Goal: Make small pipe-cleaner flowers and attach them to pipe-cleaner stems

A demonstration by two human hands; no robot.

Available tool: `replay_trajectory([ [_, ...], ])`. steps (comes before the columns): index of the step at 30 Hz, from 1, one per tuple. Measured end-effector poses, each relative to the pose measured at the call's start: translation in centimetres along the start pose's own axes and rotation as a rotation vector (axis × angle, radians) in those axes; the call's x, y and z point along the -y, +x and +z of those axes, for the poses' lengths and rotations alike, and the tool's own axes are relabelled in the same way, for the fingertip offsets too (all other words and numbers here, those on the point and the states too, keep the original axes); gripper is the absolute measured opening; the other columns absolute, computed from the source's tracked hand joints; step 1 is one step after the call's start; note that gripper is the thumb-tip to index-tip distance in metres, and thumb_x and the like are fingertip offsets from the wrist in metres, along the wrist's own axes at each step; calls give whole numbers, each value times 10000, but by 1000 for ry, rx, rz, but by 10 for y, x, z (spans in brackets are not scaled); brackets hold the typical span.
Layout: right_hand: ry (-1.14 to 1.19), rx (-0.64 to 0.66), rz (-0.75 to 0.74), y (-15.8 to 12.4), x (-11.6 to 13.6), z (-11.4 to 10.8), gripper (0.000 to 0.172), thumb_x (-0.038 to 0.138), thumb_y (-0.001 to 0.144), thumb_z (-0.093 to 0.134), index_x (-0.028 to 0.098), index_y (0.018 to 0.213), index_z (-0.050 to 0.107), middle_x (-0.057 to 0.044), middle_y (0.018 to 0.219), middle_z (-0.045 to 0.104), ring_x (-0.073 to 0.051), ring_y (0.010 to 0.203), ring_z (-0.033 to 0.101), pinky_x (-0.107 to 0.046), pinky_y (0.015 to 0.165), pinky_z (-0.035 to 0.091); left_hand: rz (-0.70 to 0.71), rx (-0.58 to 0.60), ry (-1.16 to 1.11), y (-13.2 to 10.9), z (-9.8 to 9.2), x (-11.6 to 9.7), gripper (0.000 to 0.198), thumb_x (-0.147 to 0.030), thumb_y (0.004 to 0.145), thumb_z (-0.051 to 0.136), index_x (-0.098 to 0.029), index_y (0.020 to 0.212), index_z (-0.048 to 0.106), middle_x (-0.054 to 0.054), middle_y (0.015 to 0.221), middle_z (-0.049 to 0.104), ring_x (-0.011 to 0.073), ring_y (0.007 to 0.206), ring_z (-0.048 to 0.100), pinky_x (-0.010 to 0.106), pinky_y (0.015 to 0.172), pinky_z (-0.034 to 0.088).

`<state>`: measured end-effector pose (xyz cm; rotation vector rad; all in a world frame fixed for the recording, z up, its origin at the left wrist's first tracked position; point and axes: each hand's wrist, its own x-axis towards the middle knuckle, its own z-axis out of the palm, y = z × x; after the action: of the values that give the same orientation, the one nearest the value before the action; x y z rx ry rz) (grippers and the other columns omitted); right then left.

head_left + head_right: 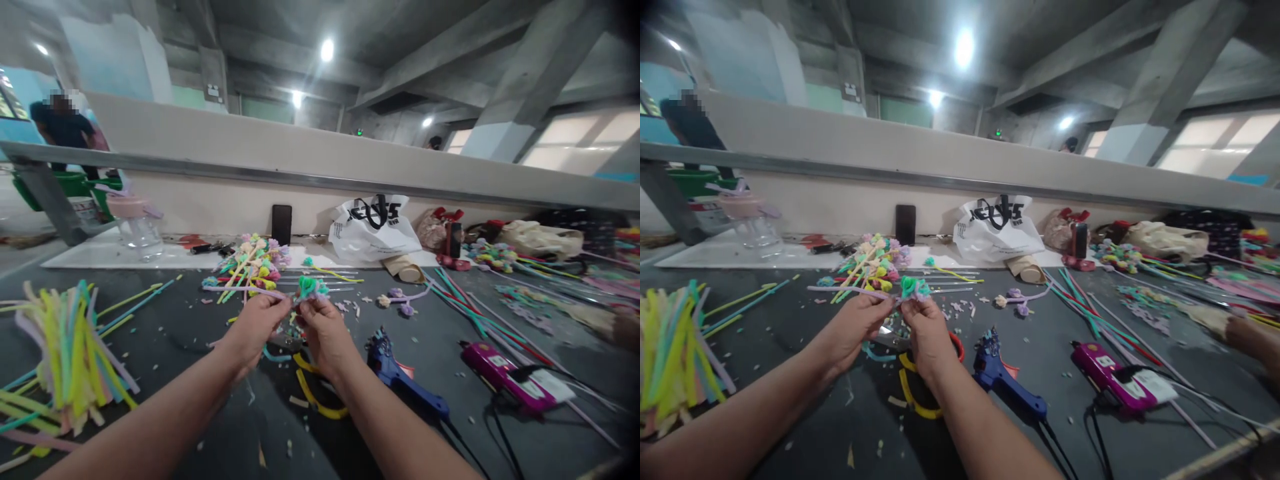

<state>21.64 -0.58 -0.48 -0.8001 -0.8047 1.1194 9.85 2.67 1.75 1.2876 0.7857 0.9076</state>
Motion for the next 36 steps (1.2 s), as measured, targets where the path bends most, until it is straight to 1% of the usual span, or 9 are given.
replay_trajectory([
  [3,47,-32,56,-4,0,3,148,249,607,723,214,726,643,34,703,613,-103,610,507,-222,594,385,213,-167,274,1,1,2,208,-331,792,513,-155,693,565,-27,595,498,108,573,444,212,548,346],
  [8,99,-58,83,-8,3,9,164,232,566,747,176,660,625,47,574,546,-84,517,448,-217,544,363,396,-292,568,-3,3,4,119,-249,800,487,-187,796,588,11,778,598,165,748,529,261,716,390],
  [14,146,-129,93,-7,2,13,210,236,539,769,167,581,575,58,529,518,-74,480,433,-219,517,360,501,-253,696,-5,3,15,111,-220,820,462,-202,832,571,23,811,597,168,759,540,249,692,404],
  [21,162,-213,122,-5,-6,12,251,248,502,791,168,575,565,54,511,557,-79,452,459,-222,487,372,843,-96,987,-1,-7,25,209,-158,866,361,-188,818,562,68,825,588,184,814,532,306,784,418],
  [25,149,-236,101,-6,-8,14,240,254,503,783,168,611,587,42,530,585,-96,471,487,-239,511,399,971,-126,1004,0,-8,25,216,-162,877,348,-182,823,557,60,782,581,177,761,534,306,732,449],
  [28,124,-241,67,-6,-9,16,237,267,519,765,171,672,612,32,575,612,-114,517,520,-257,564,420,966,-168,968,0,-7,27,191,-168,882,364,-169,850,552,64,809,592,173,770,538,303,725,455],
  [31,75,-230,19,-6,-10,16,205,250,539,747,173,669,609,37,587,604,-111,546,513,-255,605,415,851,-224,916,-2,-3,27,171,-202,871,404,-169,818,563,52,776,594,169,736,542,292,697,445],
  [34,11,-216,-52,-5,-10,13,177,246,574,723,184,690,605,44,624,601,-111,586,505,-251,642,405,647,-284,727,-6,7,21,158,-236,842,455,-170,774,582,42,777,609,173,756,547,293,723,423],
  [36,-46,-201,-90,-4,-9,10,157,252,606,705,191,708,603,44,651,604,-115,606,501,-254,656,398,430,-282,506,-8,15,15,156,-269,811,499,-165,732,583,24,742,608,159,710,541,272,678,412],
])
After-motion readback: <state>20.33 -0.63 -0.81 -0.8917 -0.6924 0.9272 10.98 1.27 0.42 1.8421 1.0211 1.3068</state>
